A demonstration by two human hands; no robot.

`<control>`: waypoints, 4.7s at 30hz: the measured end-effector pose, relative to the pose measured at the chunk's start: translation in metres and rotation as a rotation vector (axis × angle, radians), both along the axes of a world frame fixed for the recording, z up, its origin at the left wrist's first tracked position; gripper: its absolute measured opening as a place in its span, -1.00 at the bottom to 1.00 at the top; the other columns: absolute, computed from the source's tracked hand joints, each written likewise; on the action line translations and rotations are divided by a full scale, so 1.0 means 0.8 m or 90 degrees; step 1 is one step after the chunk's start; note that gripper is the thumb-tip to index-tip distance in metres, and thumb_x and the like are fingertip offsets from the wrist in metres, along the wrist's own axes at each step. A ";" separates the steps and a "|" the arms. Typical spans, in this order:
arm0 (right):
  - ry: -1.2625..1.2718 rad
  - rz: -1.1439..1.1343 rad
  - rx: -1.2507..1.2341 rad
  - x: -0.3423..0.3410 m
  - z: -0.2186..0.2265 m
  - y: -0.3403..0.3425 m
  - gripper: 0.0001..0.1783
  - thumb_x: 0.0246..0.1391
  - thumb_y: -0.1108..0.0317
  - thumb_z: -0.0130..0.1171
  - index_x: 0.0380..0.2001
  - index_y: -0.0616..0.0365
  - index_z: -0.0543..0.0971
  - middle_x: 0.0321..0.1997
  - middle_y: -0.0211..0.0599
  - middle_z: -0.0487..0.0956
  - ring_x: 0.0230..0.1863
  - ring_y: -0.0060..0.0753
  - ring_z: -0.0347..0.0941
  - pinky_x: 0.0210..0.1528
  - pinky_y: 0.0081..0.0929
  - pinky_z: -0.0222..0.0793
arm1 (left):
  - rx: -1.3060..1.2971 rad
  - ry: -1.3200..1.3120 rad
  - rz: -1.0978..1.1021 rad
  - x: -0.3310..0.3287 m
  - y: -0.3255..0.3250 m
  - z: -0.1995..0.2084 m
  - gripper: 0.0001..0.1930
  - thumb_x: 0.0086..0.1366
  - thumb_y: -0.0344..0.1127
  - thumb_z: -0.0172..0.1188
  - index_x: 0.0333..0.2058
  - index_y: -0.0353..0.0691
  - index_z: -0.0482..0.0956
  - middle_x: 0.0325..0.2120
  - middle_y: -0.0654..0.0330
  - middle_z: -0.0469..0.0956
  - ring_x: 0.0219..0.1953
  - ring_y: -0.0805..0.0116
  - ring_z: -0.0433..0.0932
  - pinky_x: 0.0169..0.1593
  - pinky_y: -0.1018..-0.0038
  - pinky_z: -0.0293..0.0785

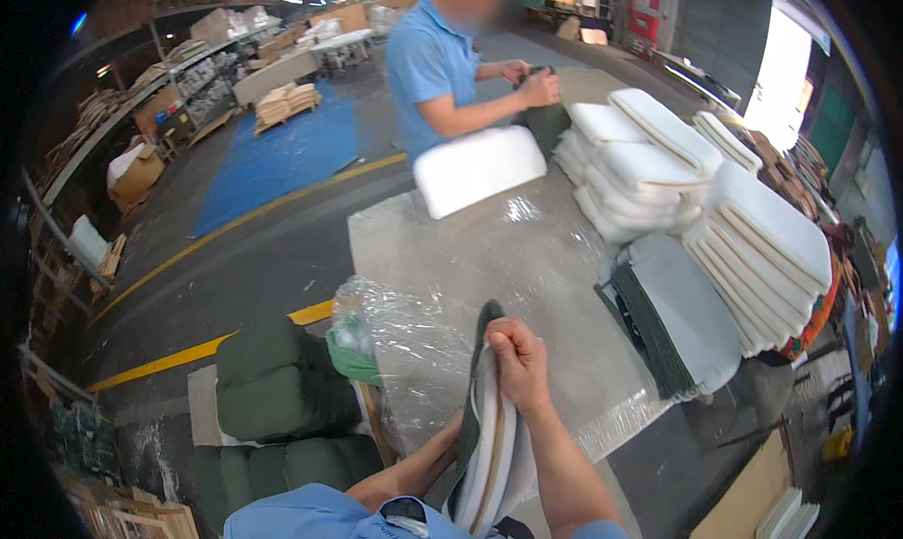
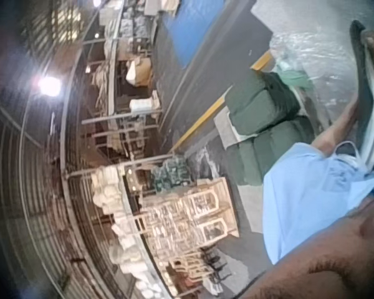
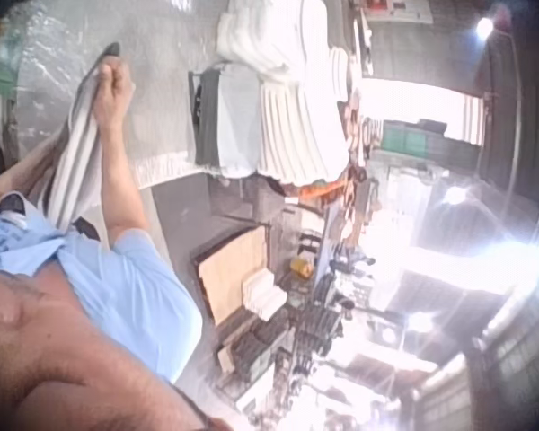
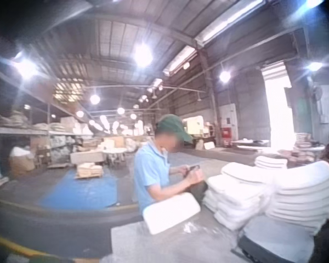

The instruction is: The person inserts white foam pads into green fabric covers, pulls the covers over the foam, and stacks the finished cushions on a pallet. The person repeats this process for multiple cushions in a factory setting.

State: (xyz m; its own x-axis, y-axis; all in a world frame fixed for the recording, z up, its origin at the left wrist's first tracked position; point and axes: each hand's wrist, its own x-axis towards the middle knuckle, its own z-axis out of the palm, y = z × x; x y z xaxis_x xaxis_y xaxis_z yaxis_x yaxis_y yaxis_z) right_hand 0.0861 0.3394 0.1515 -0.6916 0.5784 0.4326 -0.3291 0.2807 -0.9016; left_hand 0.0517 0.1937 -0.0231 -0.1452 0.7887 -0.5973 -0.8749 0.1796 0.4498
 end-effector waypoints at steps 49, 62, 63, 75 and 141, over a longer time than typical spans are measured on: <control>-0.244 -0.261 -0.152 0.256 -0.073 -0.121 -0.63 0.51 0.21 -0.01 0.07 0.21 0.64 -0.04 -0.16 0.70 0.03 -0.30 0.60 0.15 -0.33 0.45 | -0.197 0.598 0.469 -0.196 -0.191 0.132 -0.69 0.46 -0.24 -0.06 -0.38 -0.31 0.54 -0.39 0.15 0.55 -0.27 0.32 0.51 -0.07 0.31 0.46; -0.070 -0.378 -0.277 0.122 -0.108 0.011 -0.47 0.52 -0.05 0.02 -0.22 0.23 0.67 -0.27 -0.39 0.64 -0.20 -0.53 0.48 -0.06 -0.49 0.39 | -0.039 0.469 -0.055 -0.118 -0.308 0.161 -0.43 0.19 -0.60 0.47 0.19 -0.33 0.55 0.02 0.24 0.65 0.02 0.37 0.61 0.15 0.42 0.53; -0.046 -0.371 -0.297 0.113 -0.112 0.019 -0.46 0.52 -0.07 0.02 -0.23 0.22 0.68 -0.28 -0.39 0.64 -0.20 -0.54 0.47 -0.05 -0.49 0.39 | -0.054 0.400 -0.075 -0.113 -0.314 0.156 -0.40 0.14 -0.61 0.52 0.17 -0.34 0.56 0.04 0.21 0.66 0.06 0.37 0.61 0.18 0.40 0.53; -0.003 -0.516 -0.363 0.091 -0.071 0.055 -0.44 0.57 -0.06 -0.09 0.15 0.21 0.62 0.14 -0.28 0.62 0.18 -0.43 0.43 0.32 -0.41 0.29 | 0.136 0.201 -0.286 -0.022 -0.256 0.124 0.05 0.11 -0.58 0.59 0.49 -0.28 0.11 0.42 0.03 0.31 0.38 0.29 0.37 0.44 0.25 0.33; -0.658 -0.227 0.177 0.221 0.003 0.102 -0.51 0.44 0.03 0.01 -0.30 0.20 0.71 -0.26 0.16 0.70 -0.17 0.30 0.64 -0.04 0.09 0.52 | 0.380 0.737 -0.214 0.056 0.291 0.121 -0.79 0.52 -0.32 0.07 -0.30 -0.27 0.57 0.13 0.00 0.50 0.22 0.19 0.40 0.33 0.26 0.27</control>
State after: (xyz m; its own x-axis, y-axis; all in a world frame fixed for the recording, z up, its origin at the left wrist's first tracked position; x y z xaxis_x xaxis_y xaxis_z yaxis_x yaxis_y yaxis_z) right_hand 0.2626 0.4207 0.1536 -0.6067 0.7877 -0.1072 0.6784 0.4427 -0.5863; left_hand 0.0962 0.4263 0.0740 -0.0783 0.9803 0.1815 0.1058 -0.1729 0.9792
